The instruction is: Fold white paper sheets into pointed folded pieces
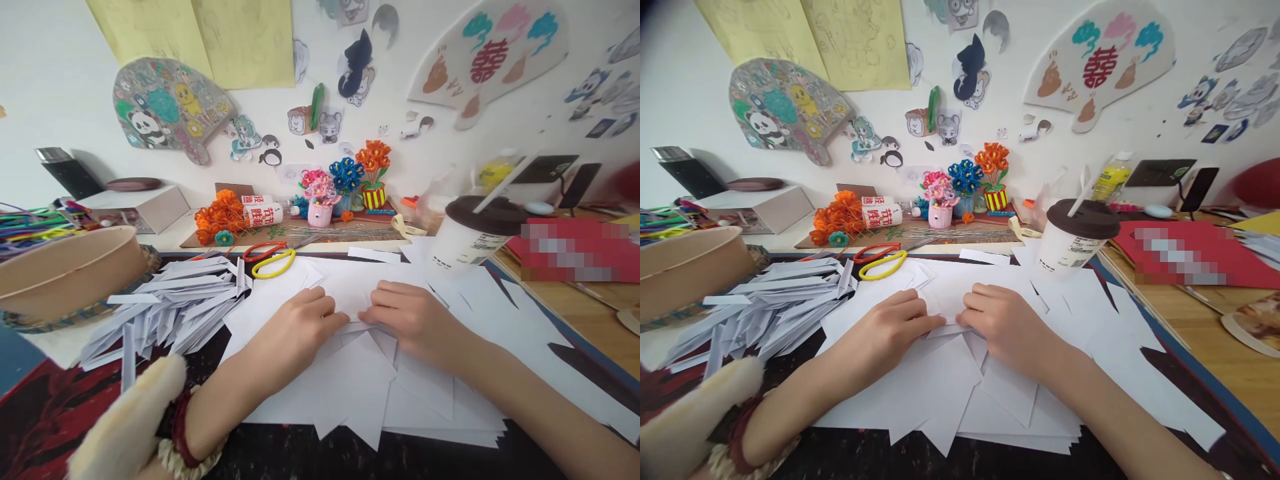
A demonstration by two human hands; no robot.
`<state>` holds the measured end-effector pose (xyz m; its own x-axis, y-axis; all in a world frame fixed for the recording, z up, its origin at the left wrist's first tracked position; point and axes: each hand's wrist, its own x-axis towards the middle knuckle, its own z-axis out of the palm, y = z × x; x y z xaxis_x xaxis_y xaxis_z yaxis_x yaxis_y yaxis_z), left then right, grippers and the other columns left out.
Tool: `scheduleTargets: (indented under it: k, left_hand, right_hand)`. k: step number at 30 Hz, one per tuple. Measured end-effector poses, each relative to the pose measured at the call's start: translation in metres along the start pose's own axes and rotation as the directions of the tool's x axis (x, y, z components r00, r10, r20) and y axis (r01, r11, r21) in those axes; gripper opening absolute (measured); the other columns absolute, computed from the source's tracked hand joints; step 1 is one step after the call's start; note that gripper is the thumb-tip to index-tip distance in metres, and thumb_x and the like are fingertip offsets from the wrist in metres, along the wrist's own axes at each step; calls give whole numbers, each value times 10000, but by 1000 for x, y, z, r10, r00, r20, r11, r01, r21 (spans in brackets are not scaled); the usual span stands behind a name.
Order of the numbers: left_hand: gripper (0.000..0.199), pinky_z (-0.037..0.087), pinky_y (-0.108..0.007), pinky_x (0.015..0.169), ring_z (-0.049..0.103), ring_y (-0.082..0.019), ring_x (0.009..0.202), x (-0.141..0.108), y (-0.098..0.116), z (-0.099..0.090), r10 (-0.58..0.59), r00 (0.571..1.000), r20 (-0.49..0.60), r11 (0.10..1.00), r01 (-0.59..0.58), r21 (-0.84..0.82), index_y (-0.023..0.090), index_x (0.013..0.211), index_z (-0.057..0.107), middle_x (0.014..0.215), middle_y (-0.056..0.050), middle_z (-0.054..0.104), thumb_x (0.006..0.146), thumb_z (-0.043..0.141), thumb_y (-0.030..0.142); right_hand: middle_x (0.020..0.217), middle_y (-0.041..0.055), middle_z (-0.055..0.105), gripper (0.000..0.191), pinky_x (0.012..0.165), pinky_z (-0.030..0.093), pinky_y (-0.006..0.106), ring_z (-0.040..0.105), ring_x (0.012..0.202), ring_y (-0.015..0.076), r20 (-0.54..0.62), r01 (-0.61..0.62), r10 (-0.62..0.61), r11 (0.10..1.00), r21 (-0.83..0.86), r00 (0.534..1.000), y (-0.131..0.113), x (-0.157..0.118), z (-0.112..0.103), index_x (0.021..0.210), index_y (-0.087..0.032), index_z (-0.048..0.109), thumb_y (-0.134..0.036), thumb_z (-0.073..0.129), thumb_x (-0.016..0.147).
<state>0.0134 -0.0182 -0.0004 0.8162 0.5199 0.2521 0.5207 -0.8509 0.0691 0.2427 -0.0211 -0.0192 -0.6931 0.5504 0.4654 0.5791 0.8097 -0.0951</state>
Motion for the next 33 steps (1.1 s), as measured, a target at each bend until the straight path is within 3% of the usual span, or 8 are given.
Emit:
scheduleTargets:
  k: [9,19,25,33]
  left_hand:
    - [283,425,-294,626,468,-201,760,0,7,2,30,1000,2,994,-30,105,124,1040,640,783,-63,556,939,386,53]
    - [212,428,-286,645,473,-202,789,-1,9,1,-41,998,52,996,37,84,141,989,648,790,-57,535,926,456,76]
    - [181,428,-289,653,479,-201,796,0,9,2,-15,999,53,994,9,113,133,966,645,799,-59,543,920,479,79]
    - [145,393,-328,661,485,-210,783,0,14,3,62,995,76,944,-83,320,113,940,628,828,-68,573,923,486,93]
  right_hand:
    - [655,41,496,392,545,311,296,433,644,179,-9,-7,6,999,-37,1000,-4,0,2,769,-134,676,13,336,899]
    - [679,50,500,384,560,346,296,454,668,183,1,-38,38,999,-30,999,-7,-2,3,768,-121,685,7,353,915]
    - [683,44,483,375,559,343,291,440,671,179,6,-55,55,998,-33,998,-8,0,3,750,-129,676,3,367,916]
    - [756,69,541,368,601,388,309,466,720,189,16,-65,66,997,-35,998,-9,0,1,776,-145,677,-26,369,939]
